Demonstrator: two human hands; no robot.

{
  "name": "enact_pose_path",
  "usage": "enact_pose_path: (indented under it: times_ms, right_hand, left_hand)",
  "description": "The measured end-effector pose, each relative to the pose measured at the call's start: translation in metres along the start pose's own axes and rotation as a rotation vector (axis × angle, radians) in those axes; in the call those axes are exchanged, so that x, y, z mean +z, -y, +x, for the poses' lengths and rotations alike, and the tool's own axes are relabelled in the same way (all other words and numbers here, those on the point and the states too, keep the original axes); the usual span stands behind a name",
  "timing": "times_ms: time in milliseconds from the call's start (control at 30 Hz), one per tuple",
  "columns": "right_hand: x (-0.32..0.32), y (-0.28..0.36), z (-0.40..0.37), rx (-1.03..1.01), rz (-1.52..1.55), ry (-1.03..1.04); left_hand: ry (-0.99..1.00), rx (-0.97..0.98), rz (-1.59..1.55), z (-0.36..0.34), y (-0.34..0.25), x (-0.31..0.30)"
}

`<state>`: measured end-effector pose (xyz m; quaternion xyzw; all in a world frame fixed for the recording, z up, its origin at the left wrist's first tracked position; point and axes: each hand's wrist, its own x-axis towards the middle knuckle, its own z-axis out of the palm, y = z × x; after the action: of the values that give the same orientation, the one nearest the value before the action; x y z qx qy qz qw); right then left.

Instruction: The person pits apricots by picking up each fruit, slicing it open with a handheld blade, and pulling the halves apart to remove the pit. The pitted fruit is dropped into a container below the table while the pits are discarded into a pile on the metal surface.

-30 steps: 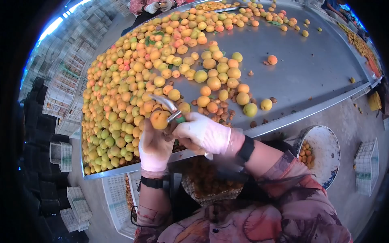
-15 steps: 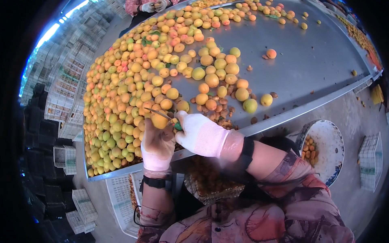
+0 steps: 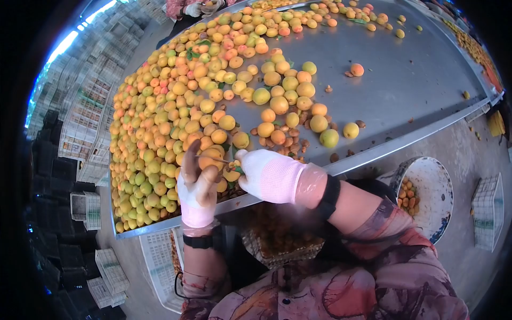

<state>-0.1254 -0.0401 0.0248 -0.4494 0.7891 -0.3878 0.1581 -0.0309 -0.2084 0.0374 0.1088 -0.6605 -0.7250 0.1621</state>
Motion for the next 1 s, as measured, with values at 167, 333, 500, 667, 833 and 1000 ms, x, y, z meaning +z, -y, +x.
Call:
enact_pose_path:
  times_ms: [167,333,500,667,833,1000]
  right_hand:
    - [0.006,-0.001,-0.002,0.008,0.015,0.010]
    - [0.016,0.004,-0.003,0.049,0.095,-0.025]
    - [0.021,0.007,-0.001,0.061,0.103,-0.043]
    - [0.025,0.009,0.002,0.047,0.036,-0.071]
    - [0.030,0.013,0.003,0.093,0.006,-0.061]
    - [0.029,0.007,0.002,0.057,-0.072,-0.093]
  left_hand:
    - [-0.027,0.271,0.436,0.003,0.005,-0.004]
    - [-0.039,-0.022,-0.409,0.003,0.025,0.005]
    - [-0.124,-0.035,0.089,0.001,0.012,0.007]
    - [-0.099,0.165,0.448,0.001,0.018,0.005]
    - [-0.125,0.058,0.082,0.001,0.008,0.015]
    - [-0.035,0.121,0.254,0.003,0.022,-0.002]
